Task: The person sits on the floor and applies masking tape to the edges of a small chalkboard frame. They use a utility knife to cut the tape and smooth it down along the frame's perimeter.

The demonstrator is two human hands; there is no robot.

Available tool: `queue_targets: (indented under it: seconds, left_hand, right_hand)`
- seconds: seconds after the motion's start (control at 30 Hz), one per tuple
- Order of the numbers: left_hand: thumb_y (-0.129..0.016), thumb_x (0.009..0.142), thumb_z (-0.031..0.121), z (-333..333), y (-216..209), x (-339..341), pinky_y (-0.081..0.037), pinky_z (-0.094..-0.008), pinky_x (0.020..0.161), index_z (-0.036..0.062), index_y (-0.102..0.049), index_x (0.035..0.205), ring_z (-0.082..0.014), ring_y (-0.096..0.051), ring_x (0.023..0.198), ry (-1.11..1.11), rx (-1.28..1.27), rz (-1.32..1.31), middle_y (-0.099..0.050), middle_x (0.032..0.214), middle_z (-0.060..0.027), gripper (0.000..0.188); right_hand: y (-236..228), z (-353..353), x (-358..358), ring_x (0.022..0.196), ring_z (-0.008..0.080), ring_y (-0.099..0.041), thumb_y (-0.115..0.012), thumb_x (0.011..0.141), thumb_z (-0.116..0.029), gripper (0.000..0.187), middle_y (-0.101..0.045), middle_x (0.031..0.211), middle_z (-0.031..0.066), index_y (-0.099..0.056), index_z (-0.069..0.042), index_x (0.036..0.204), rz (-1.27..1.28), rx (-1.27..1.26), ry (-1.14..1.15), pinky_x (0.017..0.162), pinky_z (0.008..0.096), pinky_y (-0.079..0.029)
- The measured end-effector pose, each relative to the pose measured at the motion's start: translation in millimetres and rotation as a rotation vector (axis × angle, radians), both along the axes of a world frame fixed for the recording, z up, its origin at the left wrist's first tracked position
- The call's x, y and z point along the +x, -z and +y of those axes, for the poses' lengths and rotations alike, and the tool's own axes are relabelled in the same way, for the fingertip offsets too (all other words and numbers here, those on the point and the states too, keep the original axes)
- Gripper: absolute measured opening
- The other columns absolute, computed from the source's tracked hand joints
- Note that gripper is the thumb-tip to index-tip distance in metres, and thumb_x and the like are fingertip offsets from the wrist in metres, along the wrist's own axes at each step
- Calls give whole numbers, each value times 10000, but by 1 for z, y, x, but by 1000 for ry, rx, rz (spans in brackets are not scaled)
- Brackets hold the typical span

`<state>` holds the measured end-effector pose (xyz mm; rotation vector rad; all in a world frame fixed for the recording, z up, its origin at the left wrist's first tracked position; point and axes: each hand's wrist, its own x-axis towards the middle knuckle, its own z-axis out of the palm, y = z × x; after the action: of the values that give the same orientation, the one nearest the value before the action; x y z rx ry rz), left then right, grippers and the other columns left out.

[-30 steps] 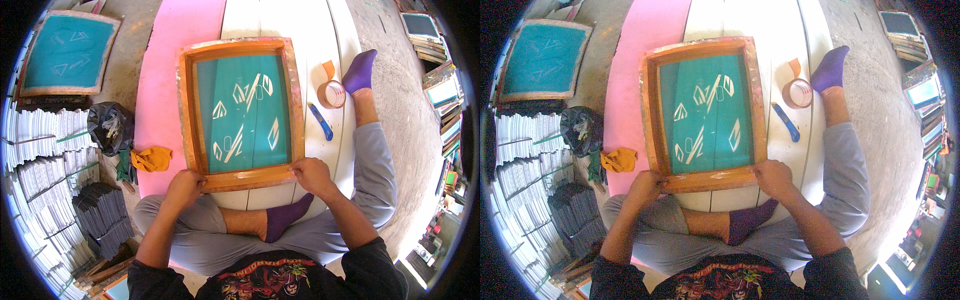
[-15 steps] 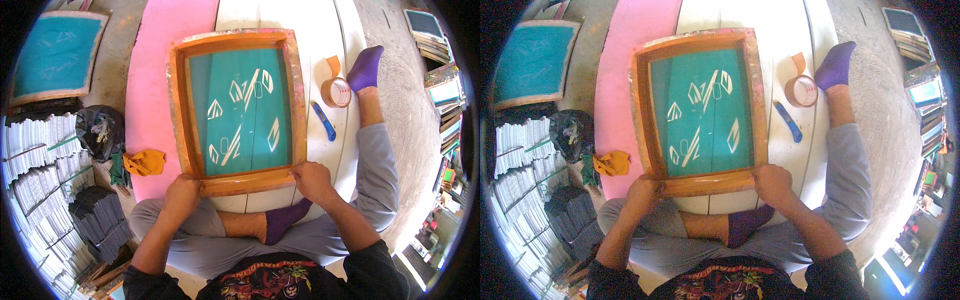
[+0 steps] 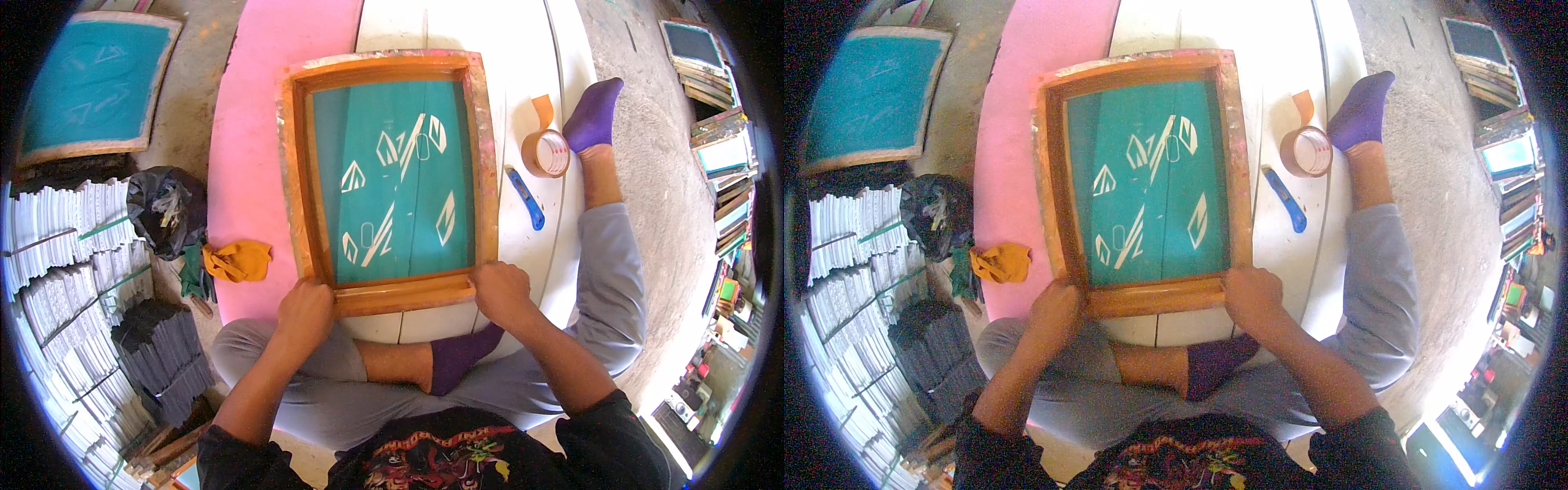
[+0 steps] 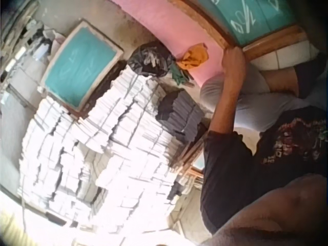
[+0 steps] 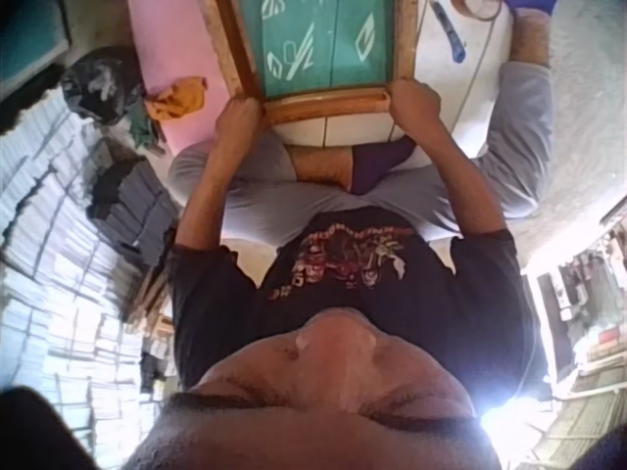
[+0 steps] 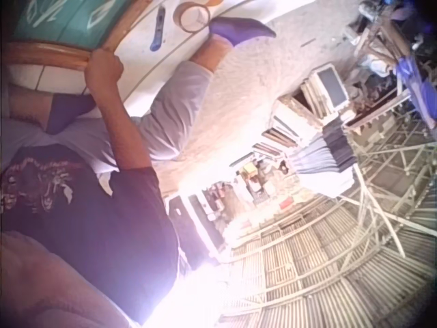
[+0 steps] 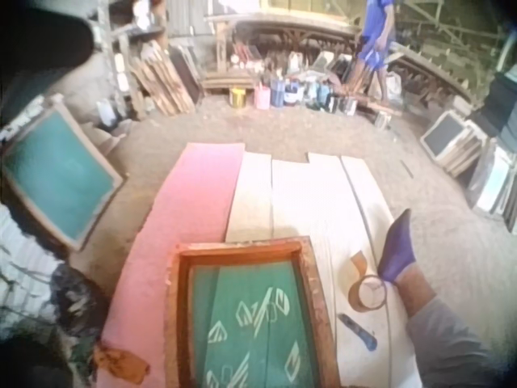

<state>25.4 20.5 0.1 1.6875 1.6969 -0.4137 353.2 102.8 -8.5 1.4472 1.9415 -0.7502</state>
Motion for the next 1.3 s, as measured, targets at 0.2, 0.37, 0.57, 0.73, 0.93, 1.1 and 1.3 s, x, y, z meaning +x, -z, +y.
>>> queue_targets:
  seconds: [0.2, 0.37, 0.57, 0.73, 0.93, 1.1, 1.3]
  left_hand:
    - [-699, 796, 51, 1, -1, 4, -588, -471, 830, -27, -755, 876, -391, -690, 986, -51, -37, 18, -708, 951, -227, 125]
    - [-681, 827, 60, 5, -12, 7, -591, -473, 827, -38, -750, 910, -395, -694, 986, -38, -18, 22, -714, 967, -232, 146]
    - [-643, 857, 71, 3, 5, 7, -595, -470, 816, -3, -752, 890, -393, -719, 932, 21, -13, 56, -735, 915, -222, 137]
    - [-645, 858, 67, 6, 7, 9, -601, -464, 823, 0, -761, 906, -377, -728, 953, 51, -21, 52, -744, 934, -219, 142]
    - [-712, 846, 132, 9, 5, 13, -605, -461, 819, 8, -770, 921, -370, -729, 967, 84, -41, 85, -749, 943, -209, 156]
    - [-761, 845, 242, 9, 7, 12, -599, -446, 779, 54, -784, 932, -334, -738, 967, 175, -15, 156, -763, 948, -161, 208]
    - [-799, 806, 373, 19, -7, 10, -571, -441, 788, 105, -794, 956, -301, -748, 943, 313, -46, 261, -773, 941, -99, 307]
  right_hand:
    - [-5, 0, -5, 845, 388, -746, -643, 858, -104, 140, -741, 875, 200, -763, -31, 861, 41, 46, -23, 732, 503, -599]
    - [2, -4, -5, 831, 378, -751, -620, 873, -98, 159, -745, 866, 201, -764, -31, 861, 40, 84, -35, 710, 498, -604]
    - [-9, -1, -13, 822, 373, -755, -587, 903, -107, 204, -750, 850, 196, -772, -28, 871, 42, 128, -81, 695, 491, -605]
    - [-11, -1, -17, 819, 373, -756, -582, 909, -116, 214, -751, 846, 197, -775, -30, 871, 27, 137, -103, 694, 491, -605]
    - [-5, 0, -15, 824, 379, -757, -593, 895, -108, 201, -751, 849, 205, -777, -31, 878, 44, 139, -127, 699, 495, -605]
    - [-11, 1, -18, 838, 369, -761, -605, 891, -111, 198, -760, 873, 198, -788, -37, 911, -10, 138, -142, 711, 480, -608]
    - [-13, 12, -11, 877, 360, -761, -634, 892, -159, 201, -768, 919, 177, -790, -44, 940, -45, 26, -194, 730, 475, -605]
